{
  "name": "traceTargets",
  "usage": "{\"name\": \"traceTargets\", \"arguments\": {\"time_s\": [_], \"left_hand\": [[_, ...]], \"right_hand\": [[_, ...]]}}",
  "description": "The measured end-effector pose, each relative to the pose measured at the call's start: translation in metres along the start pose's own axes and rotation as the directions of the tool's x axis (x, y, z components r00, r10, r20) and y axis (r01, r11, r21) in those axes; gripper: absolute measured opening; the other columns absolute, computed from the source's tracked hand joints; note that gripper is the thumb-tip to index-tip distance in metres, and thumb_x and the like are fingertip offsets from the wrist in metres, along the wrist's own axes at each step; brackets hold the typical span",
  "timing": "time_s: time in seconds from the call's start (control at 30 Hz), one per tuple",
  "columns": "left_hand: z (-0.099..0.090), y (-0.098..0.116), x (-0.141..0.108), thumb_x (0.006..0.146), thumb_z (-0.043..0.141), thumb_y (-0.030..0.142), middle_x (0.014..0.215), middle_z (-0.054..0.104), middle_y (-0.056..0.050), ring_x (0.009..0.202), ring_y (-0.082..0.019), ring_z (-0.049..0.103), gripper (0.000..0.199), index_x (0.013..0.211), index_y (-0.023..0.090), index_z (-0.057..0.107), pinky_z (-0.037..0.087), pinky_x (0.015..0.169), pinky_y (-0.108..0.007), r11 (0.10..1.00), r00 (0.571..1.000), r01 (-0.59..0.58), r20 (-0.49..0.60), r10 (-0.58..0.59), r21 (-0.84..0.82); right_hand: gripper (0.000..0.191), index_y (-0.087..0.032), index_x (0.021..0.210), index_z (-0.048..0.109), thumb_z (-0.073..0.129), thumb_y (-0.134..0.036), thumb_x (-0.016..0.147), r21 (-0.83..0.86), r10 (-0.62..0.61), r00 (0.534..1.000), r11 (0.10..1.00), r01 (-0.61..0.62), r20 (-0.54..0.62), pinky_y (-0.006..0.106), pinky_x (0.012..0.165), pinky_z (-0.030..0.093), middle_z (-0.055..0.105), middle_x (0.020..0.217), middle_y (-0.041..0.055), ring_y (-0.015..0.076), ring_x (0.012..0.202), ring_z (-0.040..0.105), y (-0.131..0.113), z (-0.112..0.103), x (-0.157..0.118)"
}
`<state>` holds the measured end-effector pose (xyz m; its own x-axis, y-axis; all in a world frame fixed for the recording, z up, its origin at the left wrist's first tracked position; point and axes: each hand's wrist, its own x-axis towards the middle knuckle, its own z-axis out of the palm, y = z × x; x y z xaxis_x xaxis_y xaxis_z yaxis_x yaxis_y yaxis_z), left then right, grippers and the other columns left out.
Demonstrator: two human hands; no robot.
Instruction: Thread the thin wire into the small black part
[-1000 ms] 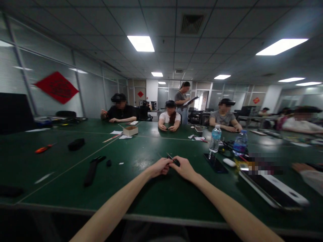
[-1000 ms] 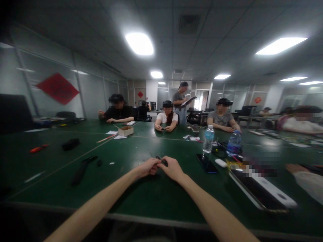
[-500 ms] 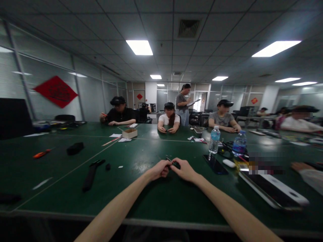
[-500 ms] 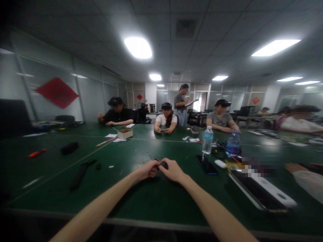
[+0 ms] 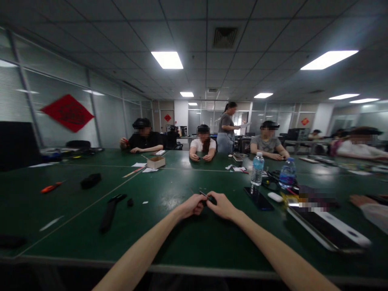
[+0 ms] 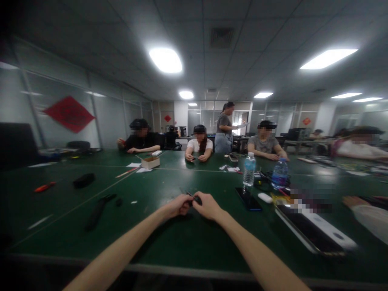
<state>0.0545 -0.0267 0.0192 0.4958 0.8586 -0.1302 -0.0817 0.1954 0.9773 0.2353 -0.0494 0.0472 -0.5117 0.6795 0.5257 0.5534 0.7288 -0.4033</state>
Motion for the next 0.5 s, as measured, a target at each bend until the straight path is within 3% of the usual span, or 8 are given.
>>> {"name": "traceTargets", "arguments": {"time_s": [0.3,0.5], "left_hand": [[0.003,0.002,-0.002,0.072,0.057,0.038,0.05,0.029,0.01,0.035,-0.003,0.021,0.024,0.076,0.019,0.042,0.012,0.038,-0.018,0.999,0.999,-0.029,0.017,0.029,0.033],[-0.003,0.005,-0.001,0.074,0.052,0.04,0.05,0.033,0.01,0.034,-0.003,0.024,0.024,0.086,0.021,0.044,0.013,0.037,-0.016,0.987,0.982,-0.129,-0.124,0.14,0.098]], "right_hand": [[0.021,-0.02,0.098,0.06,0.05,-0.029,0.082,-0.027,0.004,1.0,1.0,-0.005,-0.008,0.024,0.068,0.04,0.064,0.085,0.0028,0.0148,0.074,0.057,0.003,-0.003,0.001],[0.023,-0.019,0.098,0.061,0.05,-0.033,0.083,-0.113,0.038,0.999,0.993,-0.042,-0.034,0.024,0.068,0.04,0.064,0.085,0.0039,0.0148,0.073,0.057,0.009,-0.014,0.0]]}}
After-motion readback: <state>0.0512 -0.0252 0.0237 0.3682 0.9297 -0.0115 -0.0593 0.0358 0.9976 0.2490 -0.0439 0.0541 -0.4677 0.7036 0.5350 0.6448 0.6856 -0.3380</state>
